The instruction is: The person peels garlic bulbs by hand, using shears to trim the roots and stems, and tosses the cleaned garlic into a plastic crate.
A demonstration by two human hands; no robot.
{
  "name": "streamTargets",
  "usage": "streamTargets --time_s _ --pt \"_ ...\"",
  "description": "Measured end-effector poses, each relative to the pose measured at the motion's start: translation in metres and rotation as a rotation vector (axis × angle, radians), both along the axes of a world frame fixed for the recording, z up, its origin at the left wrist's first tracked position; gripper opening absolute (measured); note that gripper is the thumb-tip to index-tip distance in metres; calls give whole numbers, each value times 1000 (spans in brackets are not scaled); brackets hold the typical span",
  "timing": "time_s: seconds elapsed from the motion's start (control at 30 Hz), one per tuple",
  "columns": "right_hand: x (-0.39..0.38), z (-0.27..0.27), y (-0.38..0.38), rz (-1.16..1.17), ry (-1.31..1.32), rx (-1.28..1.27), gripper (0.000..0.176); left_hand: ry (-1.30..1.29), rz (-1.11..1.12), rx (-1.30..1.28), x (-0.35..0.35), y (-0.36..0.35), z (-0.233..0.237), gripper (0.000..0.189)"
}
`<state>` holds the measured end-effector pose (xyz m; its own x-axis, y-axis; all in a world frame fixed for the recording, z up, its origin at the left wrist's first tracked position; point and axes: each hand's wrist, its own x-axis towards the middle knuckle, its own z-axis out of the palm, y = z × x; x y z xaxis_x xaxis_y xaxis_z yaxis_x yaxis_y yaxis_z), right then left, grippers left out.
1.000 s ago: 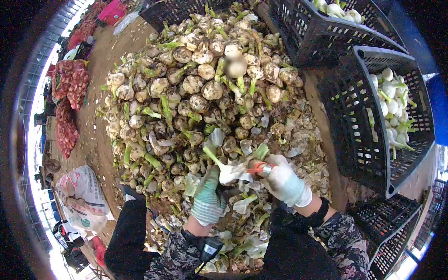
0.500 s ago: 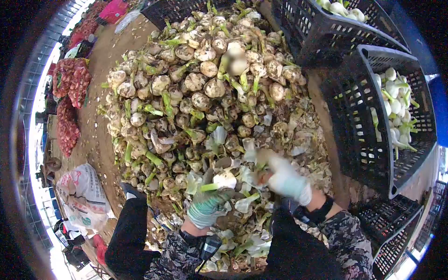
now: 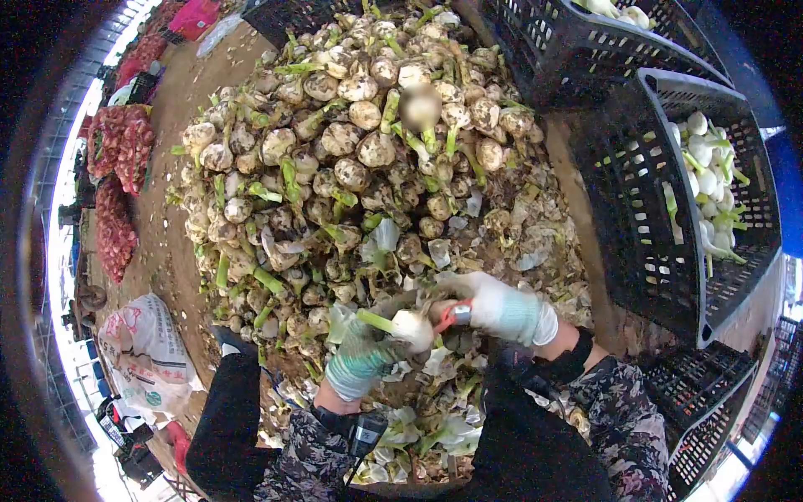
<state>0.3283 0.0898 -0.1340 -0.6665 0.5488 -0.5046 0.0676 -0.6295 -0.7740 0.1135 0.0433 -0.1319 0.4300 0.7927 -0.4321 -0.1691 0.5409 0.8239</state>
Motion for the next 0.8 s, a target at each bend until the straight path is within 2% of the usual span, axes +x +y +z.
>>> streamTargets --time_s 0.07,0.17,0.2,0.3,0.33,0.37,0.43,0.47,0.5,0.53,0.57,0.6,0.63,0.7,0.77,0.8 --pt "5 -9 0 -85 118 216 36 -17 -4 -42 2 1 0 63" --pt "1 -3 -8 -101 153 161 35 -30 11 -146 8 2 11 64" --pt "2 -8 -6 31 -30 223 36 -19 5 -135 8 2 12 64" --pt "3 9 -5 -65 -12 142 36 -16 17 -138 7 5 15 65" --pt "2 18 -4 -47 -129 206 31 -24 35 -157 7 6 16 65" --pt "-1 17 -8 -44 -128 207 31 -23 38 -156 6 6 15 65" --pt "-6 15 -15 -40 -268 610 28 68 -57 -46 7 4 11 66" --pt "-6 20 -15 -92 -212 506 26 67 -60 -49 7 3 13 66" --pt "-5 28 -9 -21 -364 445 24 -49 -31 -147 7 3 18 66" --pt "-3 12 -11 -126 -331 365 23 -166 -2 -243 7 3 22 66" --pt "-2 3 -8 -228 -298 291 23 -168 -5 -238 7 5 25 66" --pt "4 4 -8 -208 -242 185 27 -124 -13 -221 8 8 27 66" --pt "5 4 -8 -203 -240 187 27 -77 -19 -209 7 8 28 67" --pt "6 2 -13 -221 6 177 35 -152 -11 -278 -1 5 16 70" --pt "-3 3 -14 -239 47 110 38 -196 -67 -279 -1 10 16 78" --pt "-9 4 -14 -258 87 44 41 -14 -86 -123 4 10 8 87"
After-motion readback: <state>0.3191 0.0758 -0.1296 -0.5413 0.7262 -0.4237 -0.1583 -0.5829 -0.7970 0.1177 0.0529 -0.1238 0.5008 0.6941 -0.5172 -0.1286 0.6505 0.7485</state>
